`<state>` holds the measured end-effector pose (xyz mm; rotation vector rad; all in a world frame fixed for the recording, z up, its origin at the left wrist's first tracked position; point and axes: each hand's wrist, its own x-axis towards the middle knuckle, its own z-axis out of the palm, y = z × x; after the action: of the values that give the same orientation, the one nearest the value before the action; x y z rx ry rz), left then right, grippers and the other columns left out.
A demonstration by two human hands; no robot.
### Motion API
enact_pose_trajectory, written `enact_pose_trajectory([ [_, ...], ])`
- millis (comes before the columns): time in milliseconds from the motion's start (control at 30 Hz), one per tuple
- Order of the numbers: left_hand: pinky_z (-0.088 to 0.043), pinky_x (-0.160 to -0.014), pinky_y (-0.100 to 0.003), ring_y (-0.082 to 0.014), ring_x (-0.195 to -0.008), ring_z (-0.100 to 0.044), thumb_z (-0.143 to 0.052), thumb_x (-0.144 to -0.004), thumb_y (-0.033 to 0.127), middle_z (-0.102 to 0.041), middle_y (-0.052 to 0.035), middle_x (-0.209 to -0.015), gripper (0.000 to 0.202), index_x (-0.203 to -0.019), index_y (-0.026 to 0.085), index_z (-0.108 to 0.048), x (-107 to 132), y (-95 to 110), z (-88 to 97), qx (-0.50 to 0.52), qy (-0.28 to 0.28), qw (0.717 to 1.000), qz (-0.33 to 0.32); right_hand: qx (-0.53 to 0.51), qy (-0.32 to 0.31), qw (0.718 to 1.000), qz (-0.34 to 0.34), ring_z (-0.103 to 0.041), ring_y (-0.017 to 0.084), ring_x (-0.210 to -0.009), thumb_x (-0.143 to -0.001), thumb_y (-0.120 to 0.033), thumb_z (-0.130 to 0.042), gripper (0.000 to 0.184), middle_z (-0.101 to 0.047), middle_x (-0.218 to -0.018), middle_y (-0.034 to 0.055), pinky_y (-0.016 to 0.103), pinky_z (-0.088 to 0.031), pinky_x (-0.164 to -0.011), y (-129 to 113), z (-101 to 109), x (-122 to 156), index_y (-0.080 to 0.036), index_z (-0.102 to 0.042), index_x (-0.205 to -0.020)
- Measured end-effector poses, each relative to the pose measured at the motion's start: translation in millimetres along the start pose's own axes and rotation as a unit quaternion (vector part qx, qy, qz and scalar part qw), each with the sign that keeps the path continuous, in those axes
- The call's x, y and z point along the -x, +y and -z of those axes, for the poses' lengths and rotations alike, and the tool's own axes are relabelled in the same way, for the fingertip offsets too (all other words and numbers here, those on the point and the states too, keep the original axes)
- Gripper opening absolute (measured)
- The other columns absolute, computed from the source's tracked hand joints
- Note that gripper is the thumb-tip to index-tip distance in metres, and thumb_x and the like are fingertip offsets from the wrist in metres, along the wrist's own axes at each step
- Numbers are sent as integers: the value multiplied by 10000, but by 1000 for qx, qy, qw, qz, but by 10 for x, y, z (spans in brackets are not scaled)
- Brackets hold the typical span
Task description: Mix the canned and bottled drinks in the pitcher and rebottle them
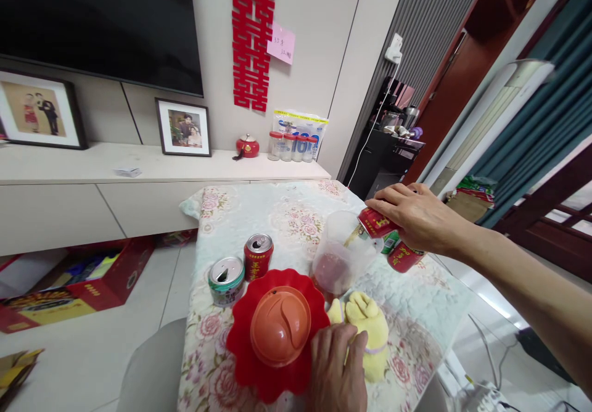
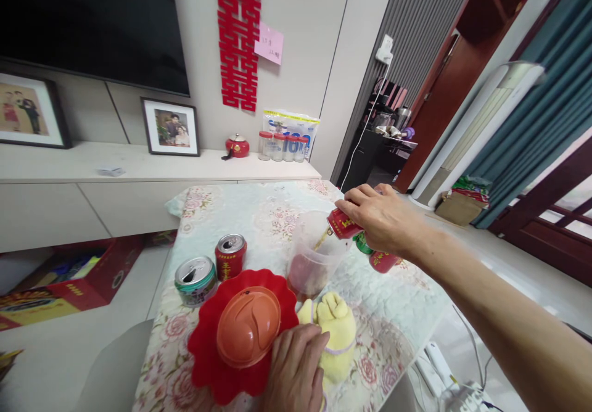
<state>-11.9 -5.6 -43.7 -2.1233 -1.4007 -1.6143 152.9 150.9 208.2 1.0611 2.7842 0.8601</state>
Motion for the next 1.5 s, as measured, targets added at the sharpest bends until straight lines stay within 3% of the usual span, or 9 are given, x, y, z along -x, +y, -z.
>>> enact_pose_trajectory([
  [500, -501, -751, -326, -177, -825, -713, -479, -1048, 126, -785, -12, -974, 240, -1087, 220, -696, 18, 1, -30, 10, 3, 1000, -2, 23, 2, 999, 29, -598, 332, -1178, -887, -50, -537, 483, -708, -1260, 109, 479, -354, -934, -30, 9, -72, -272, -658, -1298],
  [633, -494, -733, -331, -180, -809, -709, -440, -1065, 145, -783, -11, -961, 270, -1076, 222, -698, 9, 11, -29, 14, 5, 1000, 3, 70, 10, 997, 16, -581, 353, -1225, -895, -16, -499, 495, -694, -1308, 142, 519, -356, -955, -133, 73, -104, -232, -632, -1320],
  [767, -502, -750, -327, -180, -824, -715, -424, -1071, 148, -785, -9, -963, 287, -1069, 223, -702, -2, 28, -8, 16, 10, 1000, 2, 96, -23, 994, 45, -591, 333, -1221, -937, 24, -449, 469, -705, -1292, 142, 553, -331, -1023, -277, 98, -146, -206, -634, -1300],
  [1133, -519, -743, -323, -180, -815, -728, -494, -1026, 101, -793, -12, -956, 242, -1068, 217, -702, 10, 20, -21, 6, 9, 1000, -7, 125, -6, 991, 55, -572, 340, -1219, -1065, -59, -388, 379, -696, -1273, 150, 594, -332, -1052, -394, 59, -163, -184, -638, -1320],
  [1333, -517, -753, -320, -178, -821, -728, -486, -1041, 128, -795, 2, -963, 243, -1072, 224, -707, 10, 18, -16, 9, 3, 1000, -1, 102, -9, 993, 52, -575, 331, -1222, -999, 13, -396, 432, -696, -1267, 147, 593, -317, -1061, -379, -30, -119, -184, -624, -1309],
  [1500, -508, -738, -325, -187, -823, -721, -492, -1013, 106, -794, -11, -978, 254, -1101, 227, -697, 36, -6, -26, 15, -4, 1000, -6, -11, -11, 999, -31, -567, 350, -1276, -859, 33, -482, 593, -669, -1375, 159, 619, -295, -1071, -256, -166, -31, -210, -566, -1394],
])
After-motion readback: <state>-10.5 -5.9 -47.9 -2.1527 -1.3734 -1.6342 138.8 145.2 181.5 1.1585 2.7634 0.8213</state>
